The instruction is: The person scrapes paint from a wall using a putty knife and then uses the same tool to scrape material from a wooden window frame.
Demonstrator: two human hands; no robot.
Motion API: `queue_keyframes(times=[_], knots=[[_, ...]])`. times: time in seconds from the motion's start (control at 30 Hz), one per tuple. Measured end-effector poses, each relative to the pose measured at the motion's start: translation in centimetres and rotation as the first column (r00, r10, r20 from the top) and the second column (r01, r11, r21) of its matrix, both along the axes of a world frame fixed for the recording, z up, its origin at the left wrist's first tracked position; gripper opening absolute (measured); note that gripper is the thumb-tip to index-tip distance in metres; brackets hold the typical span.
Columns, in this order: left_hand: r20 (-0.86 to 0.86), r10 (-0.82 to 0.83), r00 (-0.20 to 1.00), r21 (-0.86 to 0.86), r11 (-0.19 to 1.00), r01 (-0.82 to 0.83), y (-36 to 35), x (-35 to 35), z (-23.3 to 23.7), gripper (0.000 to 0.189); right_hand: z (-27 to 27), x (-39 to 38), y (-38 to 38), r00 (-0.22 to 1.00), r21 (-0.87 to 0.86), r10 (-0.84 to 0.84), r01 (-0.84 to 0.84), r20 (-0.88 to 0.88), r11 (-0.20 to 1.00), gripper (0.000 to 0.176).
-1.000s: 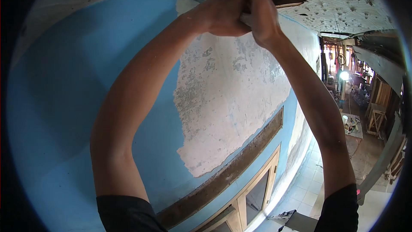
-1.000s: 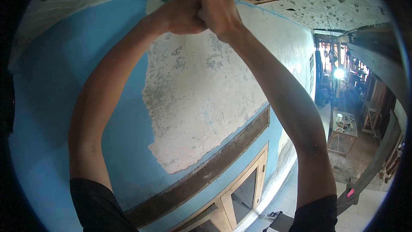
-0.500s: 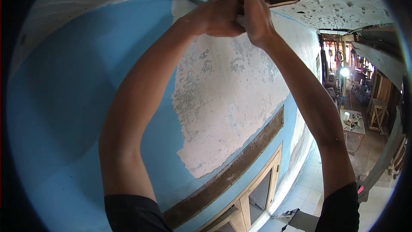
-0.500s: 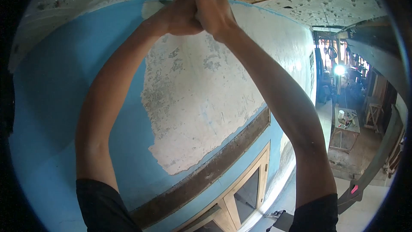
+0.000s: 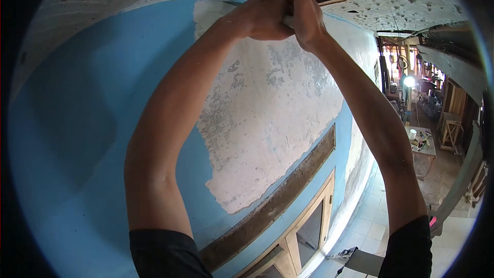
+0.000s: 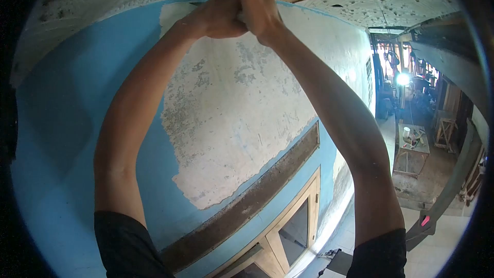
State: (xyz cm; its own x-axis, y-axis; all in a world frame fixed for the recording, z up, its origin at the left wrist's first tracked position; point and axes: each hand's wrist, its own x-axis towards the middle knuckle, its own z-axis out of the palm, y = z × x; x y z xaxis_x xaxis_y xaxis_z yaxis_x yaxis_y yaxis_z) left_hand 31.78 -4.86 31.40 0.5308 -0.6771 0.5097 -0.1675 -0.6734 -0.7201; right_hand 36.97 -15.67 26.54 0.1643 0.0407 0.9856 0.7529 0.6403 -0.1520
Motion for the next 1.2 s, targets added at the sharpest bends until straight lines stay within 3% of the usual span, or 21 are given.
queue_keyframes(times=[0.1, 0.23, 0.33, 0.43, 0.53, 0.63, 0.73, 0.83, 0.93, 1.03, 1.13, 1.2], knots=[[0.019, 0.042, 0.999, 0.049, 0.998, -0.043, 0.5, 0.2, 0.3, 0.033, -0.4, -0.4, 0.9, 0.994, 0.025, -0.090, 0.089, 0.059, 0.996, 0.058], [0.058, 0.103, 0.993, 0.134, 0.985, -0.110, 0.6, 1.2, 0.0, 0.035, -1.1, 0.1, 0.9, 1.000, 0.038, -0.015, 0.016, -0.019, 0.999, 0.056], [-0.072, 0.066, 0.995, -0.035, 0.997, -0.069, 1.1, 0.7, -0.2, 0.038, -1.0, 0.5, 1.3, 0.998, 0.049, -0.038, 0.035, 0.057, 0.998, 0.055], [0.032, 0.134, 0.990, 0.057, 0.989, -0.136, 0.7, 1.6, 0.0, 0.040, -0.9, 1.1, 1.6, 0.997, 0.052, -0.074, 0.076, -0.027, 0.996, 0.052], [-0.035, 0.033, 0.999, -0.025, 0.999, -0.034, 0.3, 1.4, -0.3, 0.039, -1.0, 0.7, 0.4, 0.998, 0.028, 0.027, -0.026, -0.049, 0.999, 0.055], [-0.050, 0.114, 0.992, 0.012, 0.993, -0.114, 0.0, 0.6, -0.5, 0.038, -1.0, 1.5, 1.5, 0.999, 0.077, -0.044, 0.042, 0.026, 0.996, 0.055], [-0.086, 0.135, 0.987, -0.085, 0.986, -0.142, -1.3, 0.2, -0.5, 0.037, -1.1, 0.8, 0.2, 0.996, 0.035, 0.030, -0.027, -0.082, 0.999, 0.050], [-0.055, 0.087, 0.995, -0.036, 0.995, -0.089, -0.3, 0.7, -0.9, 0.038, -1.4, 1.9, 1.1, 1.000, 0.008, 0.012, -0.013, 0.014, 1.000, 0.052], [0.021, 0.118, 0.993, -0.020, 0.993, -0.118, -0.8, 1.9, -0.3, 0.039, -0.3, 3.4, 0.9, 1.000, 0.098, 0.013, -0.015, 0.016, 0.995, 0.054], [0.004, -0.074, 0.997, -0.092, 0.993, 0.074, -0.1, 2.3, -0.4, 0.040, 0.3, 1.8, 0.2, 0.961, 0.032, 0.276, -0.276, -0.021, 0.961, 0.052], [0.012, 0.067, 0.998, -0.026, 0.997, -0.067, -0.4, 2.9, 0.1, 0.041, 0.9, 3.7, 0.4, 0.958, 0.149, -0.070, 0.029, 0.279, 0.988, 0.049], [-0.027, 0.016, 1.000, -0.099, 0.995, -0.018, -1.2, 2.8, -0.2, 0.040, 0.5, 4.2, -0.4, 0.862, 0.269, -0.285, 0.181, 0.420, 0.946, 0.049]])
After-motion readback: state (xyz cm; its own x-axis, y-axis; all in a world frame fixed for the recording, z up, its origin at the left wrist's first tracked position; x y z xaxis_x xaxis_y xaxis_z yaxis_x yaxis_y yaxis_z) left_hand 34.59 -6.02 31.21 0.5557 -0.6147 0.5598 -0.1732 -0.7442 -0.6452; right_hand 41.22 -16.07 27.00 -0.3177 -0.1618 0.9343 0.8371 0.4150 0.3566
